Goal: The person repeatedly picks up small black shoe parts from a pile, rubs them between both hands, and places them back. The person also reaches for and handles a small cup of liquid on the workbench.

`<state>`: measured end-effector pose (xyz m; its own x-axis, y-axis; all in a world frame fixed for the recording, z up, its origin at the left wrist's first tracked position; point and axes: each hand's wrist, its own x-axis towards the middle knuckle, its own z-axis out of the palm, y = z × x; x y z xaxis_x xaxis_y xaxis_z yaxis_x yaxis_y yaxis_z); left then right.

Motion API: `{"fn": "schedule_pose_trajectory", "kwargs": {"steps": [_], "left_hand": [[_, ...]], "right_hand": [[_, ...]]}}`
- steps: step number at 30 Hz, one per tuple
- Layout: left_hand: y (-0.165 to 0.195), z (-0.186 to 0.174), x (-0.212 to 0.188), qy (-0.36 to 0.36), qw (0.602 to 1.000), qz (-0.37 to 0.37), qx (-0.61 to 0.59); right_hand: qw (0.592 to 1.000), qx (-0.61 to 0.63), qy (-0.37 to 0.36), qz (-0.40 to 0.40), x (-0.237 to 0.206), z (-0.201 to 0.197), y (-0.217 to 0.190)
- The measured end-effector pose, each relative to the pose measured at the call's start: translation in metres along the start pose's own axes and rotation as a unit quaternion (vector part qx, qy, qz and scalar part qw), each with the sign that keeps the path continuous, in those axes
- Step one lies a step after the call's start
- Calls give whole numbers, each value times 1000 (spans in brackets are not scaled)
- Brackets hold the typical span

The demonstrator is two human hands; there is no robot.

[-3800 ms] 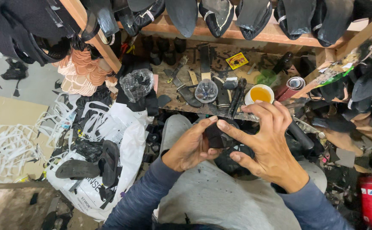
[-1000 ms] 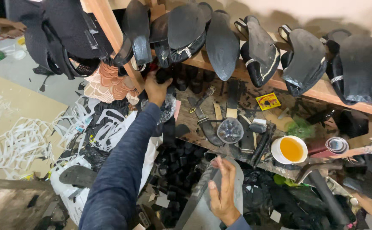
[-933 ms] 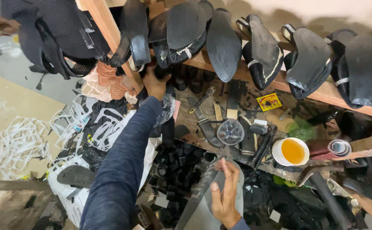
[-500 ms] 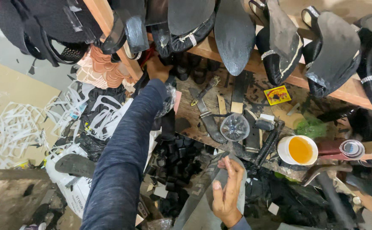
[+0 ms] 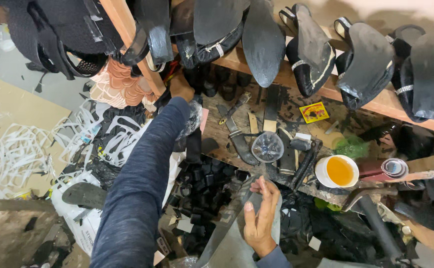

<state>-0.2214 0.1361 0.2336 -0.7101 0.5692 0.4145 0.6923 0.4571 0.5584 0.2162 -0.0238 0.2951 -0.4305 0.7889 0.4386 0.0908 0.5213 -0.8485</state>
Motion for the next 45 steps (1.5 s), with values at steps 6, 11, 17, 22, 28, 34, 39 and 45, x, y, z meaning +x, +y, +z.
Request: {"fn": "schedule_pose_trajectory", "kwargs": {"steps": [6, 11, 17, 22, 28, 34, 39, 45], "left_hand": [[1, -14, -5, -3, 999, -38, -34], [12, -18, -13, 114, 991, 58, -47], [17, -14, 16, 38, 998, 31, -49], [12, -6, 9, -10, 998, -17, -62], [9, 2, 10, 5, 988, 24, -154], [8, 14, 22, 19, 992, 6, -128], [4, 9, 21, -73, 991, -85, -69], [45, -57, -19, 56, 988, 98, -101]], "right_hand": [[1000, 13, 5, -9, -1, 0, 0], [1000, 30, 6, -3, -3, 3, -3], [1000, 8, -9, 2, -2, 8, -4], [1000, 15, 1, 11, -3, 7, 0], [1000, 13, 3, 20, -3, 6, 3], [1000, 14, 11, 15, -2, 8, 6], [999, 39, 6, 15, -3, 7, 9], [999, 43, 20, 5, -2, 4, 10]]}}
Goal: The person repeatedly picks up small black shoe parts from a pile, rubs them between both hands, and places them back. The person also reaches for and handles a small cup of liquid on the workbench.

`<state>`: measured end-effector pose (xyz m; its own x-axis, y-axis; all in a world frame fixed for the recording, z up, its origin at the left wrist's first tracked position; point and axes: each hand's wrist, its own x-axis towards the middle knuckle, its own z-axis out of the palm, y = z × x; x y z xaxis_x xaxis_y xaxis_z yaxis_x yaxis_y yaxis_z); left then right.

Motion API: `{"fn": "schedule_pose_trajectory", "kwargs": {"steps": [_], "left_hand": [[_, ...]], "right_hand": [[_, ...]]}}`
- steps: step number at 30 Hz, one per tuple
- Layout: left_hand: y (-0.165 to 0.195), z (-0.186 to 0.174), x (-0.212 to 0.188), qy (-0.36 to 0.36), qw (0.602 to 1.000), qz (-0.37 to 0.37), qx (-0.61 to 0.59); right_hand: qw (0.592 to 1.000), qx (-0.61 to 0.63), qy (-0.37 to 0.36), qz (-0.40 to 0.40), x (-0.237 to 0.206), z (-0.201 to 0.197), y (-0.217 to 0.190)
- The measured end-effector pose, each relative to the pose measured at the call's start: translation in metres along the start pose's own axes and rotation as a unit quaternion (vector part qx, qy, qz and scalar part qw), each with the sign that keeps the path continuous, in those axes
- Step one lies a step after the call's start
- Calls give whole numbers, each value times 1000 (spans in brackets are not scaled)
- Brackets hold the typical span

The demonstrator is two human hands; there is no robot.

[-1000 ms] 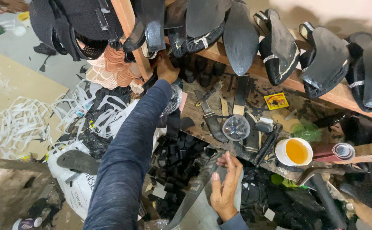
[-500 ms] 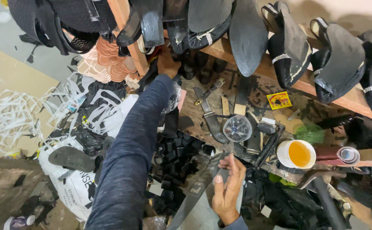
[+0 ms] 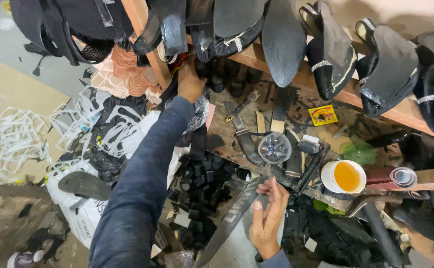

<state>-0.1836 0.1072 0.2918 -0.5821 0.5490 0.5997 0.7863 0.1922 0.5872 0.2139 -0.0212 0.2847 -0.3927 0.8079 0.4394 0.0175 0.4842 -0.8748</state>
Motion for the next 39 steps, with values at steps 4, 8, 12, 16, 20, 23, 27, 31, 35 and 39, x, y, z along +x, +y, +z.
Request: {"fn": "schedule_pose_trajectory", "kwargs": {"steps": [4, 8, 12, 16, 20, 23, 27, 31, 35, 39], "left_hand": [[66, -74, -116, 30, 981, -30, -189], [95, -109, -272, 81, 966, -174, -173], [26, -57, -363, -61, 946, -297, -114], [-39, 21, -402, -154, 963, -218, 32], [-59, 90, -363, -233, 963, -54, 124], [-63, 122, -325, -387, 892, -207, 104], [-59, 134, -301, -437, 846, -294, 84], [-38, 117, -333, -233, 900, -359, -83], [-6, 57, -384, -141, 829, -462, -280], [31, -43, -414, -107, 602, -534, -583]], "right_hand": [[1000, 19, -7, 2, 5, -8, -6], [999, 9, -28, -37, 21, -15, -8], [998, 7, -27, -52, 37, -7, -5], [999, 24, -23, -41, 39, 2, -3], [999, 22, -18, -35, 37, 8, 1], [999, -9, -28, -46, 39, 13, 4], [997, -39, -51, -39, 45, 15, 6], [996, -66, -53, -38, 47, 16, 2], [993, -95, -52, -56, 49, 18, -3], [997, -57, -34, -48, 48, 18, -5]]}}
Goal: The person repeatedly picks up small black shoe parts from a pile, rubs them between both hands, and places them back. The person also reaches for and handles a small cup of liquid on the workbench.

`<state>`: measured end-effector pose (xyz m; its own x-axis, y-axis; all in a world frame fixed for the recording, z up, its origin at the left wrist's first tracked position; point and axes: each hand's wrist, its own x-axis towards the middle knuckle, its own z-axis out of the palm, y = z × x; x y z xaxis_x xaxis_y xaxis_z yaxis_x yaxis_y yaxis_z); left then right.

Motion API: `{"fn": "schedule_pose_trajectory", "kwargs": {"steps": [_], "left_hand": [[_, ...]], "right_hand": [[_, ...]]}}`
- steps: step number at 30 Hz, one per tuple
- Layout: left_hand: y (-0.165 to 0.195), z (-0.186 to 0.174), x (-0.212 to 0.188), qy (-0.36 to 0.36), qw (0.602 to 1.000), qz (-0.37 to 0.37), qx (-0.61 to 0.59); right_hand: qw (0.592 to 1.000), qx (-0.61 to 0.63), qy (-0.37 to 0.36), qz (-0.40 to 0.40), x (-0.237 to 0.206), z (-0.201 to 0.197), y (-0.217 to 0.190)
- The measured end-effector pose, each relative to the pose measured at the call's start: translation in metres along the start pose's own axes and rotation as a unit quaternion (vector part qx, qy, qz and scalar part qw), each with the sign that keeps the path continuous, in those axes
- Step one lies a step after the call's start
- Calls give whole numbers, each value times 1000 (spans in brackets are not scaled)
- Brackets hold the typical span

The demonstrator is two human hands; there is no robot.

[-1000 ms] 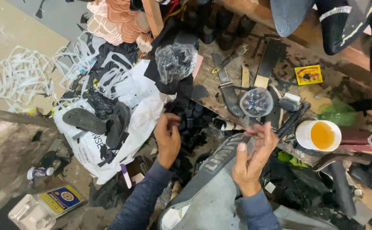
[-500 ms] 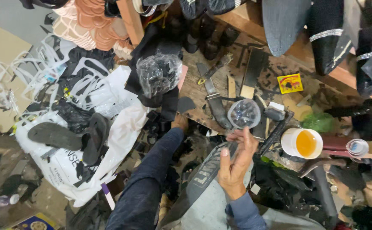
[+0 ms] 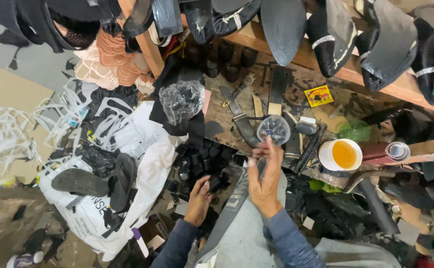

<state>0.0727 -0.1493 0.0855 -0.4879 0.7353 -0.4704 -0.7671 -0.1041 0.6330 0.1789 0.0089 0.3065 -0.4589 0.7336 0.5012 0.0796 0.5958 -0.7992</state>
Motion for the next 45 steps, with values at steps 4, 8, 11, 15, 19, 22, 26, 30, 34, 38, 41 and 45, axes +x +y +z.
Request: {"fn": "schedule_pose_trajectory", "kwargs": {"steps": [4, 8, 11, 15, 19, 22, 26, 30, 34, 38, 41, 45], "left_hand": [[56, 14, -71, 33, 998, 47, 10], [93, 38, -113, 90, 990, 39, 101], [113, 56, -119, 66, 986, 73, 133], [128, 81, -128, -3, 978, 159, 139], [121, 107, -127, -58, 989, 134, 25], [108, 115, -127, -79, 990, 116, 12], [96, 127, -128, -101, 994, 40, -24], [90, 162, -134, -130, 989, 74, 21], [91, 216, -137, -210, 954, 192, 90], [97, 252, -153, -292, 902, 308, 82], [103, 265, -162, -285, 906, 300, 87], [104, 274, -168, -295, 881, 356, 103]], "right_hand": [[997, 37, 37, 59, -12, -19, 2], [995, -23, 70, 71, -23, -69, 13], [988, -70, 104, 94, -18, -124, 31], [924, -379, 9, 52, -2, -189, 58], [894, -446, -34, 2, 15, -202, 73], [868, -485, -106, 11, 23, -202, 77], [857, -509, -81, 20, 24, -210, 77], [881, -470, -49, 21, 27, -216, 50], [984, -96, 17, 148, 25, -206, -25], [1000, 10, -11, -5, -18, -187, -112], [999, 38, -23, -4, -35, -174, -143], [1000, 13, -12, 6, -34, -163, -157]]}}
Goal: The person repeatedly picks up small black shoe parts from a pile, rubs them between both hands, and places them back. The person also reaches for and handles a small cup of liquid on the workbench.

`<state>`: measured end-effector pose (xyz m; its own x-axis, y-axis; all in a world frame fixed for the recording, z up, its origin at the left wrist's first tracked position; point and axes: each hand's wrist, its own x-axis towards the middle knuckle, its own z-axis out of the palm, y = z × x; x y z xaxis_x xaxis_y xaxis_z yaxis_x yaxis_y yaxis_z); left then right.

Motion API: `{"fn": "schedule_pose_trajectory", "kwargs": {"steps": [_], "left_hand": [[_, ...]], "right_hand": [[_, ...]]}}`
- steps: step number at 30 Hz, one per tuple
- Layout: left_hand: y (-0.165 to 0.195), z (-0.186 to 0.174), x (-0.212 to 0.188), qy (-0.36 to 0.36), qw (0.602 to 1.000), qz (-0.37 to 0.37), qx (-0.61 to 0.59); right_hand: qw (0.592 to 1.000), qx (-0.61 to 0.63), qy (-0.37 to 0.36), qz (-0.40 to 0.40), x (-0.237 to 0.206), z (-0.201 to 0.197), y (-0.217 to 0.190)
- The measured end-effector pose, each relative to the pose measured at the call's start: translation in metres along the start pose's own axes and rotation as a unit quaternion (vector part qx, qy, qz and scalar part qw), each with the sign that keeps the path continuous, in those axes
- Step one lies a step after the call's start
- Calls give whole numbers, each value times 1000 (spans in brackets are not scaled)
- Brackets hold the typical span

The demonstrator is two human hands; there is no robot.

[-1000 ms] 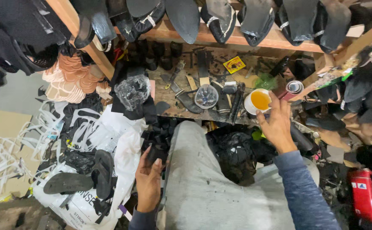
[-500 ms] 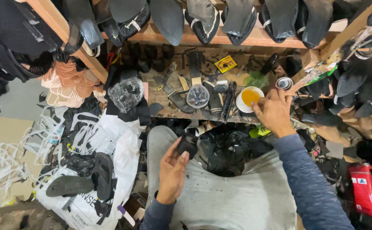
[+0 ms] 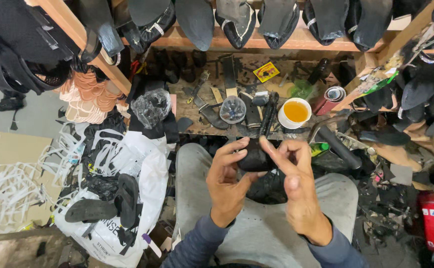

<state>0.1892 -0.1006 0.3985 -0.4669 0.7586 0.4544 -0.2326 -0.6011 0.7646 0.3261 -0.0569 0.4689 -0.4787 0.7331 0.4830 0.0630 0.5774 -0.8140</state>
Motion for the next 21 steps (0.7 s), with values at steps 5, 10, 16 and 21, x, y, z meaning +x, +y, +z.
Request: {"fn": "schedule_pose_trajectory", "kwargs": {"steps": [5, 10, 16, 21], "left_hand": [[4, -2, 0, -4, 993, 75, 95], [10, -3, -1, -8, 994, 70, 86], [12, -3, 2, -23, 999, 31, 30], [16, -6, 2, -44, 999, 14, 14]], "right_hand": [[975, -213, 8, -62, -4, -1, -12], [973, -220, 9, -73, -3, -5, -11], [978, -195, -5, -72, 2, -7, -5], [982, -170, -28, -77, 0, -16, -1]]}}
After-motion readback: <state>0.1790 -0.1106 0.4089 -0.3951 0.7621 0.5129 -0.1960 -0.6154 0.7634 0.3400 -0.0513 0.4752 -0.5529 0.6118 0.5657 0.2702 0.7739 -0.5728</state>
